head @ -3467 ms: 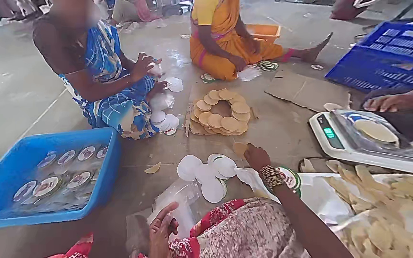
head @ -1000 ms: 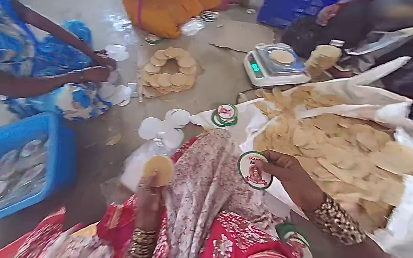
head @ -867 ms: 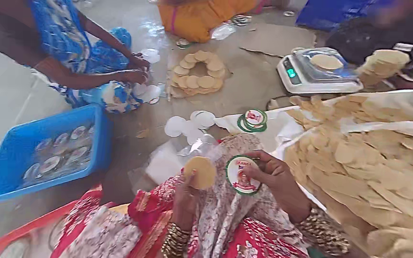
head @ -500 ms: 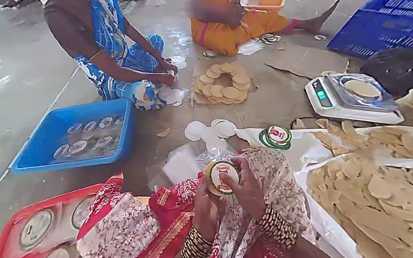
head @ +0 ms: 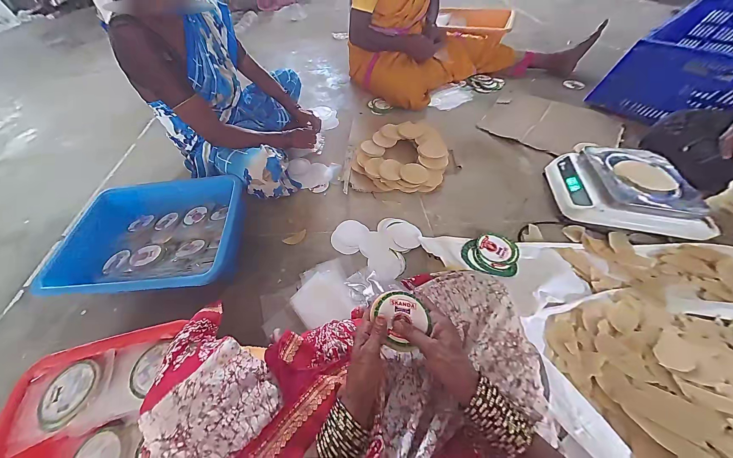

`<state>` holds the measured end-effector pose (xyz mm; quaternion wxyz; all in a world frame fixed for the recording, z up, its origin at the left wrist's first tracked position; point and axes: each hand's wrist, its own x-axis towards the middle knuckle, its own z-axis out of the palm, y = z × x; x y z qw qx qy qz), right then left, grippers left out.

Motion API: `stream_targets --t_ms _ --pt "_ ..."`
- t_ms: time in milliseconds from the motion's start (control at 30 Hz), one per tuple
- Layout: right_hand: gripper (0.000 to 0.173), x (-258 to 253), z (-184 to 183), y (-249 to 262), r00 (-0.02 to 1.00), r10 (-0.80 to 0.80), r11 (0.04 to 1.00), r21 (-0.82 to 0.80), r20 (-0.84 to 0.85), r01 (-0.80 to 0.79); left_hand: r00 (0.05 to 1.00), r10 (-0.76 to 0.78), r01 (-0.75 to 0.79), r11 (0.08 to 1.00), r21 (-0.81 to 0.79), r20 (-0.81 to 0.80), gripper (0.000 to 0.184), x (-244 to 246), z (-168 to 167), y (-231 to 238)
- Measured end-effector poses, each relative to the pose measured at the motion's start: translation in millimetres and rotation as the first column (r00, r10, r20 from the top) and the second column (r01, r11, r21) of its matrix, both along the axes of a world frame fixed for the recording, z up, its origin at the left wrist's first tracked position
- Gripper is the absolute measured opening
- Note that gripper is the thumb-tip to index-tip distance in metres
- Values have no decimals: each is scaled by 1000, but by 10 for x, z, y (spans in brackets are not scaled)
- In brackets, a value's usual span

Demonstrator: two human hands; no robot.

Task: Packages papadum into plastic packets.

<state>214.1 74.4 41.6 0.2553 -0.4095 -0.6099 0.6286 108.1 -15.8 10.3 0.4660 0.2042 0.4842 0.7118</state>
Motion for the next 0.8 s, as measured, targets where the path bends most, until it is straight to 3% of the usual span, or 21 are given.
stream_targets --t_ms 67,133,233,367,500,667,800 --pt "60 69 12 40 997 -12 1000 6 -71 12 960 0 -13 999 -44 -281 57 -185 35 12" --pt "52 147 67 73 991 -31 999 -16 -131 30 854 92 -161 983 -90 -512 56 -429 44 43" --pt "51 218 206 96 984 -14 996 -94 -180 -3 720 149 -326 935 -141 -677 42 -715 93 31" --pt "48 240 414 -16 973 147 976 -136 -177 -172 595 48 -331 924 -190 -802 24 -694 80 14" --pt "45 173 464 -146 954 235 940 -205 -185 -271 393 -27 -243 961 -132 -919 27 -471 97 12" --pt "45 171 387 -156 974 169 942 -265 -152 -205 259 -52 -208 972 -109 -964 32 -315 170 -30" --pt "42 222 342 -120 987 66 925 -361 -148 -117 192 -164 -129 973 -191 -968 45 -254 202 -45"
